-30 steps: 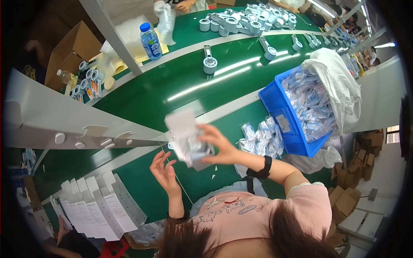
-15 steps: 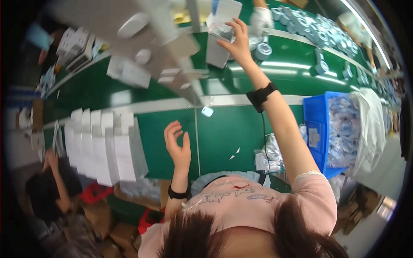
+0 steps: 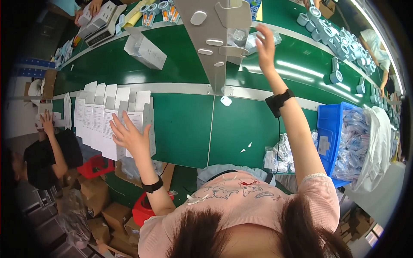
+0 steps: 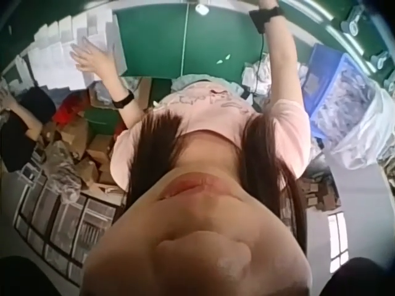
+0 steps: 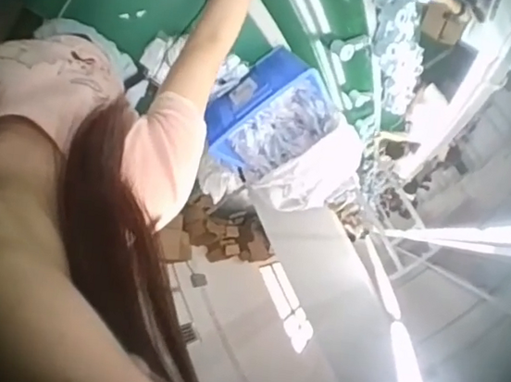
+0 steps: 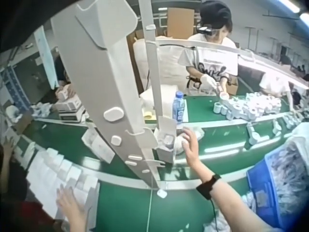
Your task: The person packages items by hand, picking up a box, inserting a bubble-wrapped device, a small packet, and an instruction manual before closing it. This process is repeated for several boxes on the green assembly line.
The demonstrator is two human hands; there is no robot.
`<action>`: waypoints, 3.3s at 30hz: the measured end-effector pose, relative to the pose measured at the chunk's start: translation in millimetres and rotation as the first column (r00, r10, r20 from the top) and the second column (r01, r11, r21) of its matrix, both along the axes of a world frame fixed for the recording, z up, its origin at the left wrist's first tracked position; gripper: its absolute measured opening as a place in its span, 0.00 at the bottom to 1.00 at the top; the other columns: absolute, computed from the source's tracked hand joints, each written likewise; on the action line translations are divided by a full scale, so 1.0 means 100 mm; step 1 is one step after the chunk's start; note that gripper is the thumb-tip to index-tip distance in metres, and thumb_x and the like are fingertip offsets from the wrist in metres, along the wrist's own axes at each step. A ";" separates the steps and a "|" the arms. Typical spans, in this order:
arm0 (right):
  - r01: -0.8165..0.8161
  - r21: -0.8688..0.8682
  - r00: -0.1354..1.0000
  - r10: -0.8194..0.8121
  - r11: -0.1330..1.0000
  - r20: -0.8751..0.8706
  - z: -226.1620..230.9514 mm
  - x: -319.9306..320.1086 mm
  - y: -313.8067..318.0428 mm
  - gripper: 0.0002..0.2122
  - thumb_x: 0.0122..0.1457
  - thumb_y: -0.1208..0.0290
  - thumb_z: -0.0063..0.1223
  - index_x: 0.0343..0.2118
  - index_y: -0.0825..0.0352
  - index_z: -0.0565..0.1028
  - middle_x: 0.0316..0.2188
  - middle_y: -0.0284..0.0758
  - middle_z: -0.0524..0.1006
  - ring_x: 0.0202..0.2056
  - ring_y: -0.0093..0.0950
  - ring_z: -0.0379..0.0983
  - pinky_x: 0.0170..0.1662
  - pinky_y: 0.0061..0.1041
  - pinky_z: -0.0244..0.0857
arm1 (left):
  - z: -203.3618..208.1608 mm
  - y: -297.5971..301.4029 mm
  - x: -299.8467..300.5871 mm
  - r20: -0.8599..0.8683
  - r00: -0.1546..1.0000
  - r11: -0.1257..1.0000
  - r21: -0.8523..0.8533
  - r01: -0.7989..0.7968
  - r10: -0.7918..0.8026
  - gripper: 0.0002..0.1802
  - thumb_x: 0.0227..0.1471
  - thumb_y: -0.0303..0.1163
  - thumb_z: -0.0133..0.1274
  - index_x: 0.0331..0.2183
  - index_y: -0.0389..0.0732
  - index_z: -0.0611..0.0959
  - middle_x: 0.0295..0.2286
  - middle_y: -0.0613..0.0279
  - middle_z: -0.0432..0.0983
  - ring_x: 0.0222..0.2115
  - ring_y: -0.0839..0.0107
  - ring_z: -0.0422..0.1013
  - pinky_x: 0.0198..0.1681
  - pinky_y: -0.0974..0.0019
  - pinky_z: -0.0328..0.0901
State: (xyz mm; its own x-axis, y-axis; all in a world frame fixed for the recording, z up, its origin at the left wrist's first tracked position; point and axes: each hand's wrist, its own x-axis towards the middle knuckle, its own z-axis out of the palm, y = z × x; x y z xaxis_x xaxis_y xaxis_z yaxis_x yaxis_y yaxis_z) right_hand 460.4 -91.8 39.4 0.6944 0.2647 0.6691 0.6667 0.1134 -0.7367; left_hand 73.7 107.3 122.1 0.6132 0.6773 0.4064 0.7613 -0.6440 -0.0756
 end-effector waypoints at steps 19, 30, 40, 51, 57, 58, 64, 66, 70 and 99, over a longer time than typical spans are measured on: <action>0.200 -0.838 0.565 -0.759 0.507 -0.324 -1.09 1.19 0.18 0.31 0.42 0.51 0.52 0.49 0.61 0.61 0.47 0.56 0.60 0.50 0.49 0.55 0.50 0.40 0.55 | 0.23 0.68 -0.32 -0.285 0.932 0.972 -0.010 -0.235 0.223 0.46 0.34 0.37 0.62 0.55 0.52 0.57 0.55 0.48 0.45 0.56 0.49 0.42 0.49 0.33 0.43; 0.485 0.409 0.835 -0.269 0.773 -0.480 0.20 0.13 -0.89 0.28 0.42 0.78 0.59 0.48 0.65 0.59 0.45 0.40 0.62 0.43 0.31 0.64 0.46 0.33 0.62 | 0.77 -0.16 -0.37 0.146 0.988 0.928 -0.357 0.106 -0.056 0.49 0.32 0.31 0.61 0.56 0.45 0.55 0.44 0.46 0.56 0.46 0.51 0.55 0.50 0.53 0.52; 0.194 0.648 0.480 0.505 0.736 -0.717 0.16 -1.51 -2.31 0.20 0.54 0.64 0.47 0.48 0.68 0.63 0.44 0.41 0.69 0.44 0.36 0.67 0.48 0.35 0.62 | -0.51 -1.64 0.12 -0.205 0.779 0.622 -0.731 0.281 -0.592 0.52 0.28 0.51 0.62 0.54 0.41 0.58 0.45 0.47 0.57 0.46 0.50 0.55 0.46 0.56 0.55; 0.285 0.708 0.407 0.587 0.646 -0.699 0.36 -2.15 -2.11 0.19 0.56 0.64 0.45 0.48 0.68 0.64 0.44 0.41 0.70 0.44 0.35 0.68 0.49 0.37 0.60 | -1.18 -1.32 0.73 0.291 0.673 0.011 -0.914 0.406 -0.681 0.42 0.33 0.44 0.62 0.48 0.39 0.62 0.48 0.49 0.58 0.48 0.51 0.56 0.50 0.56 0.54; 0.468 0.661 0.358 0.558 0.586 -0.748 0.39 -1.86 -1.87 0.17 0.56 0.66 0.46 0.46 0.68 0.65 0.43 0.41 0.70 0.44 0.35 0.68 0.48 0.34 0.62 | -0.49 -1.63 0.73 0.457 0.675 -0.113 -0.865 0.489 -0.579 0.41 0.30 0.38 0.65 0.44 0.39 0.61 0.48 0.49 0.57 0.47 0.52 0.59 0.48 0.60 0.56; 0.503 0.651 0.358 0.548 0.569 -0.756 0.41 -1.83 -1.79 0.16 0.56 0.67 0.47 0.45 0.69 0.65 0.43 0.41 0.70 0.44 0.35 0.68 0.48 0.33 0.62 | -0.38 -1.70 0.74 0.477 0.641 -0.030 -0.815 0.579 -0.601 0.42 0.29 0.36 0.66 0.44 0.39 0.60 0.49 0.48 0.57 0.46 0.54 0.61 0.47 0.61 0.58; 0.566 0.442 0.741 -0.193 0.696 -0.643 0.79 -2.07 -1.37 0.17 0.52 0.72 0.53 0.43 0.70 0.63 0.43 0.39 0.68 0.44 0.34 0.66 0.47 0.31 0.61 | -0.32 -1.95 0.68 0.664 0.569 0.122 -0.593 0.796 -0.485 0.41 0.24 0.32 0.68 0.38 0.39 0.59 0.47 0.42 0.56 0.47 0.49 0.58 0.47 0.58 0.57; 0.645 0.191 0.752 -0.569 0.740 -0.333 0.88 -2.14 -1.33 0.19 0.49 0.74 0.55 0.43 0.70 0.62 0.43 0.40 0.66 0.44 0.34 0.65 0.46 0.31 0.60 | -0.40 -2.00 0.69 0.688 0.465 0.170 -0.454 0.875 -0.556 0.41 0.22 0.30 0.69 0.36 0.40 0.58 0.47 0.41 0.56 0.46 0.49 0.59 0.46 0.58 0.58; 0.532 -0.065 0.846 -0.532 0.844 0.030 1.04 -2.27 -1.32 0.20 0.47 0.71 0.57 0.42 0.68 0.64 0.45 0.42 0.65 0.45 0.35 0.64 0.48 0.32 0.57 | -0.43 -2.14 0.79 0.750 0.406 0.112 -0.412 0.904 -0.523 0.42 0.22 0.29 0.70 0.35 0.41 0.56 0.47 0.41 0.56 0.45 0.50 0.59 0.46 0.58 0.58; 0.118 0.227 0.947 -0.041 0.967 -0.318 0.80 -2.04 -1.74 0.10 0.43 0.86 0.54 0.26 0.68 0.67 0.31 0.33 0.67 0.35 0.27 0.69 0.39 0.22 0.64 | -0.25 -1.43 0.81 0.687 0.643 0.386 -0.521 0.761 -0.340 0.10 0.31 0.27 0.62 0.20 0.36 0.78 0.42 0.49 0.66 0.34 0.62 0.68 0.35 0.65 0.63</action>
State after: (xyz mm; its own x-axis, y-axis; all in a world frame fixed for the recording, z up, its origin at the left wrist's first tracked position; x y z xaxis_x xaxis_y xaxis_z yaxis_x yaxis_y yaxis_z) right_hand 256.5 -266.0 119.5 0.8885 0.0583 0.4551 0.4251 0.2687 -0.8644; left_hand 154.7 -35.7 97.3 0.8739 0.4017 0.2737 0.0060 -0.5721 0.8202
